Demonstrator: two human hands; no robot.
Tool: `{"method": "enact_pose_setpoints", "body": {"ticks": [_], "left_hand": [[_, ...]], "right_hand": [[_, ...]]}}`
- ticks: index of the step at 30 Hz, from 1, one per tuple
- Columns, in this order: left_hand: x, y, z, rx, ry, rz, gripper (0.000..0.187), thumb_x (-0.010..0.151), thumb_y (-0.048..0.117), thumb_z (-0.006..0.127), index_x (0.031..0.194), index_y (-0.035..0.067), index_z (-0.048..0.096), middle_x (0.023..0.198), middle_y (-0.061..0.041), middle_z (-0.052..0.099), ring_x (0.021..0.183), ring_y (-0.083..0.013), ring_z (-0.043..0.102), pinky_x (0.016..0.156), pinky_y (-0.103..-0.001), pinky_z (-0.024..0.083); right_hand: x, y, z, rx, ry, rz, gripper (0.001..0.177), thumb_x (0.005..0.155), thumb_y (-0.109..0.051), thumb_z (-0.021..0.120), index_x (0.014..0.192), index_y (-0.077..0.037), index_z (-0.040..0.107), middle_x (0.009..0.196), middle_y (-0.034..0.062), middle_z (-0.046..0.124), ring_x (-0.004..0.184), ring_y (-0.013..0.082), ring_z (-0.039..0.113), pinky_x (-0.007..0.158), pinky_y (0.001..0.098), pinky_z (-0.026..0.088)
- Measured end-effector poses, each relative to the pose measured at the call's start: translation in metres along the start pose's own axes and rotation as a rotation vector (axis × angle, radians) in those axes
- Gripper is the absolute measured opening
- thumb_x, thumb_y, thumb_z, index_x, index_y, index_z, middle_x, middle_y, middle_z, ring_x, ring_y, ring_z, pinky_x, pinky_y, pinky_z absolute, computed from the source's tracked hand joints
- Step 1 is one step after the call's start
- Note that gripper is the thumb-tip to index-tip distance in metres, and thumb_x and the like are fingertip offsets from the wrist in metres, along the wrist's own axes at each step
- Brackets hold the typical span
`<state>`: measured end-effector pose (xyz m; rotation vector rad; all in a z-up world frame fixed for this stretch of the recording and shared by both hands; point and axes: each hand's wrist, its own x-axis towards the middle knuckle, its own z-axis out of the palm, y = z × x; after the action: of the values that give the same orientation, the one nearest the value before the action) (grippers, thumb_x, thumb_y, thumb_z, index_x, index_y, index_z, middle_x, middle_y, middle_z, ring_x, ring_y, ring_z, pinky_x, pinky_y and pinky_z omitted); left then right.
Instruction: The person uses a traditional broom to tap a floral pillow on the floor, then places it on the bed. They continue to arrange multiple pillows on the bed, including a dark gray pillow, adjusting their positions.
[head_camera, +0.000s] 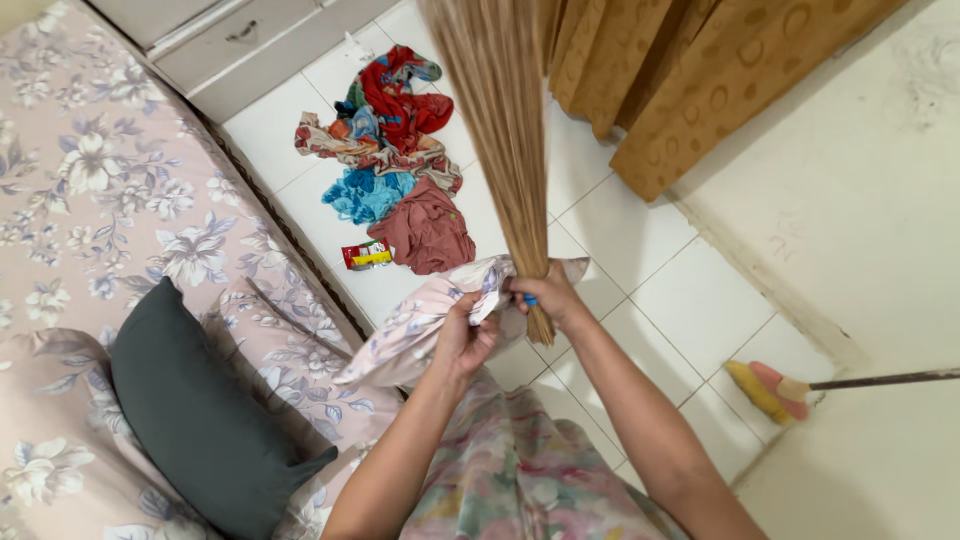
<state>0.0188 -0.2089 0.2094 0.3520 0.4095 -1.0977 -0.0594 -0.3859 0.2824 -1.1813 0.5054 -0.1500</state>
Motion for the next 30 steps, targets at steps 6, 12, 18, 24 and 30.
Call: {"method": "enact_pose_setpoints", "body": {"ticks": [6, 12, 18, 24, 30], "left_hand": [[-0.096, 0.002, 0.044, 1.252, 0.080, 0.605, 0.038, 0.092, 0.039, 0.071, 0.102, 0.004, 0.063, 0.090, -0.009, 0.070, 0.077, -0.0222, 0.068, 0.072, -0.037, 0.059], [-0.145, 0.041, 0.092, 2.233, 0.390, 1.649, 0.125, 0.046, 0.074, 0.075, 0.133, -0.011, 0.042, 0.125, -0.028, 0.061, 0.117, -0.0392, 0.057, 0.097, -0.054, 0.039], [-0.079, 0.089, 0.083, 2.157, 0.454, 1.127, 0.096, 0.061, 0.063, 0.092, 0.124, -0.001, 0.056, 0.099, -0.021, 0.071, 0.095, -0.0374, 0.068, 0.082, -0.048, 0.052], [-0.034, 0.085, 0.085, 1.257, 0.247, 1.020, 0.038, 0.090, 0.044, 0.076, 0.094, 0.006, 0.070, 0.068, 0.002, 0.061, 0.059, -0.0113, 0.057, 0.053, -0.030, 0.045], [0.019, 0.128, 0.087, 0.905, 0.510, 0.992, 0.042, 0.101, 0.044, 0.066, 0.082, 0.007, 0.063, 0.064, 0.006, 0.046, 0.056, -0.0075, 0.037, 0.049, -0.029, 0.028]], "right_hand": [[-0.007, -0.054, 0.015, 0.092, 0.063, -0.216, 0.014, 0.079, 0.002, 0.068, 0.092, 0.005, 0.064, 0.067, 0.0085, 0.064, 0.048, 0.0153, 0.059, 0.044, 0.0282, 0.048], [-0.011, -0.125, 0.048, 0.255, 0.048, -0.214, 0.006, 0.084, 0.001, 0.065, 0.089, 0.003, 0.062, 0.064, 0.0075, 0.059, 0.047, 0.0146, 0.058, 0.044, 0.0285, 0.049], [0.007, -0.150, 0.081, 0.244, 0.055, -0.275, 0.014, 0.081, 0.003, 0.067, 0.093, 0.000, 0.061, 0.064, 0.0070, 0.060, 0.047, 0.0152, 0.059, 0.043, 0.0300, 0.049], [0.027, -0.173, 0.070, 0.045, 0.066, -0.315, 0.033, 0.080, 0.002, 0.070, 0.112, 0.002, 0.061, 0.066, 0.0054, 0.060, 0.047, 0.0134, 0.057, 0.044, 0.0295, 0.048], [-0.005, -0.118, 0.031, -0.495, 0.137, -0.385, 0.039, 0.080, -0.011, 0.079, 0.113, -0.002, 0.060, 0.074, 0.0034, 0.068, 0.058, 0.0139, 0.067, 0.053, 0.0316, 0.057]]}}
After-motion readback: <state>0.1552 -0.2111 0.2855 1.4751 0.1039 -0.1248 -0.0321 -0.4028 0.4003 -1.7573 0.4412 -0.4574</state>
